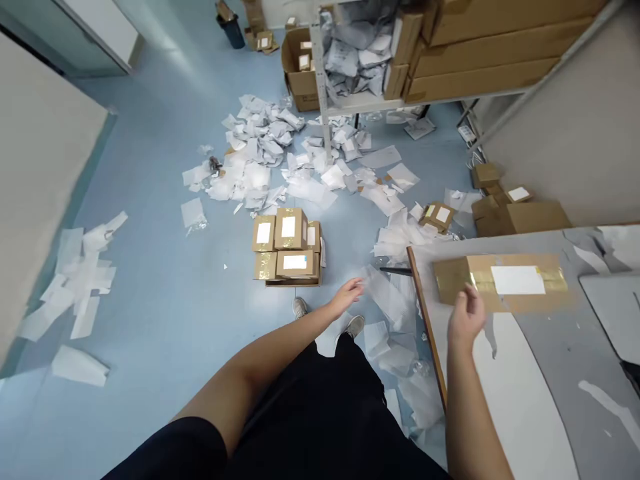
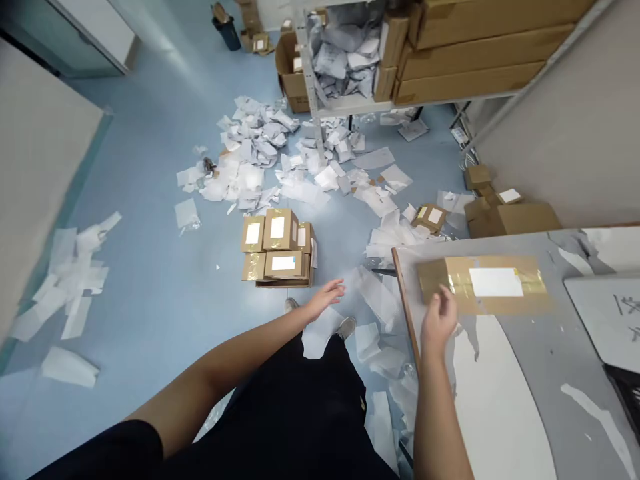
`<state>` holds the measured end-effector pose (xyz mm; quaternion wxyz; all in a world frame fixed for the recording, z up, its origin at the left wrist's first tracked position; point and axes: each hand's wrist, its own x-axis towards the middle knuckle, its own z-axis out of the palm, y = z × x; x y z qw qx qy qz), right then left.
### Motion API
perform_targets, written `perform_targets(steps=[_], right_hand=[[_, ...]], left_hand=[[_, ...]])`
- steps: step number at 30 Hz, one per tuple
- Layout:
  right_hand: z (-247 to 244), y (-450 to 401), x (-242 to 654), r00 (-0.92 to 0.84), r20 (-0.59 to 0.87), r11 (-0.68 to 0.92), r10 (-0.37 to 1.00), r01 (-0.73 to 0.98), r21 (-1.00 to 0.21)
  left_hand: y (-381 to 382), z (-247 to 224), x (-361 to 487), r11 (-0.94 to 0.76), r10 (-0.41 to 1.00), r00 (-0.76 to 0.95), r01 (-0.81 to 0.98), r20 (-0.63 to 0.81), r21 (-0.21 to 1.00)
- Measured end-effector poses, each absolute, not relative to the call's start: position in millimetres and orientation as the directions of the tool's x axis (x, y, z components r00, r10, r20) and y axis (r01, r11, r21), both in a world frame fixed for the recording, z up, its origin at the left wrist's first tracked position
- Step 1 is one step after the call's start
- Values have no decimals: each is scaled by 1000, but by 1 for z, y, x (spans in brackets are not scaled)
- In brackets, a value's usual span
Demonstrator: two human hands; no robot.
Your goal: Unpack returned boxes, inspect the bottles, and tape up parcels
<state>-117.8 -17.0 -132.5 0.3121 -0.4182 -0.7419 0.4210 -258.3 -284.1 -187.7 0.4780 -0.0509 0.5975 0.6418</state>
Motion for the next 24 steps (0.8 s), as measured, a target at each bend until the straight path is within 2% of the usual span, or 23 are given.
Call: perform_targets(steps=[1,7,10,13,20,24], right_hand=[[-138,-44,-132,-476,95,282,874,339,-898],[-184,-189,-227,-728,-269,63,631,394,-917],[-202,-239,-273,-792,-354,83,497,449,-889],[-214,-275,-317,-811,-395,111,431,482,-869],[-254,-317,-433,-843,-401,209,359,491,-846],[-298,-320,-524,-898,-365,383,245,435,-815]], left_hand=[[-315,-191,-267,144,496,-561,-700,-662,700],[-479,-217,-307,-35,222,-613,-782,-758,623],[-542,-229,-325,-101,143,-618,-786,-774,609],[-588,-239,-345,-172,86,-603,-793,-793,585],[-610,-280,-401,-381,29,-546,-780,-837,496],[-582,-323,-434,-486,27,-530,-748,-847,452]])
